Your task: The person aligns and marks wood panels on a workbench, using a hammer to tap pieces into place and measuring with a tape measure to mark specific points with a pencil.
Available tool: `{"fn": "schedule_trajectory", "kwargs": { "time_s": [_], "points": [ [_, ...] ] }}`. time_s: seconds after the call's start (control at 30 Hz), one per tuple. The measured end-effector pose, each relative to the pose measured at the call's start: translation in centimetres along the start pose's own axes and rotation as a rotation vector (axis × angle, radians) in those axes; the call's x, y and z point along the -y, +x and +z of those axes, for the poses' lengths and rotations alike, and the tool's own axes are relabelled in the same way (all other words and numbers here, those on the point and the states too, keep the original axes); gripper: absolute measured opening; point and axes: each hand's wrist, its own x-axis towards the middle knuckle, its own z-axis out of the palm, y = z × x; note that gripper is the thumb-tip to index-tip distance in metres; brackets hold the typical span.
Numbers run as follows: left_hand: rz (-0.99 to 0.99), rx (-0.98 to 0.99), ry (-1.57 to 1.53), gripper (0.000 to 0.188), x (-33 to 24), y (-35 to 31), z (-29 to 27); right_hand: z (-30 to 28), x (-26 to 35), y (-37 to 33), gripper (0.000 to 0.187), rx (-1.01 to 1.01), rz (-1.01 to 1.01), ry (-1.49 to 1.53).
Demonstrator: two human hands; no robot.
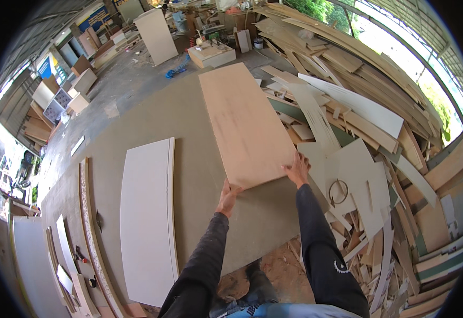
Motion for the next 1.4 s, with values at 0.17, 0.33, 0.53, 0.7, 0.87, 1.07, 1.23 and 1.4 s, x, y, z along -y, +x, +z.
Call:
{"fn": "schedule_trajectory", "kwargs": {
  "time_s": [0.17, 0.33, 0.53, 0.7, 0.87, 1.07, 1.23, 1.4],
  "points": [
    [-0.127, -0.322, -0.041, 0.080, 2.9, -1.2, 0.5, -1.3, 1.5, -2.6, 0.107, 0.161, 0.153, -0.014],
    [-0.200, -0.519, -0.164, 0.051, 4.6, -10.0, 1.1, -3.2, -2.5, -10.4, 0.095, 0.176, 0.179, -0.007],
    [-0.265, -0.523, -0.461, 0.027, 3.8, -26.2, -0.1, -4.8, -8.2, -23.5, 0.046, 0.509, 0.263, 0.740],
    [-0.030, -0.716, -0.721, 0.021, 2.7, -39.8, -0.3, -11.0, -5.3, -34.8, 0.035, 0.977, 0.383, 1.197],
    [0.237, -0.809, -0.998, 0.021, 3.5, -48.1, 2.8, -9.3, -4.2, -37.2, 0.033, 0.916, 0.433, 1.385],
    [0.454, -0.761, -0.935, 0.026, 5.5, -55.9, 5.0, -9.1, -2.4, -39.2, 0.044, 0.673, 0.309, 1.301],
    [0.576, -0.736, -0.824, 0.024, 3.5, -61.4, 1.4, -5.6, 0.6, -44.1, 0.050, 0.528, 0.193, 1.257],
    [0.672, -0.847, -0.865, 0.028, 4.7, -67.9, -4.0, -4.0, 9.0, -49.6, 0.045, 0.601, 0.132, 1.207]
  ]
}}
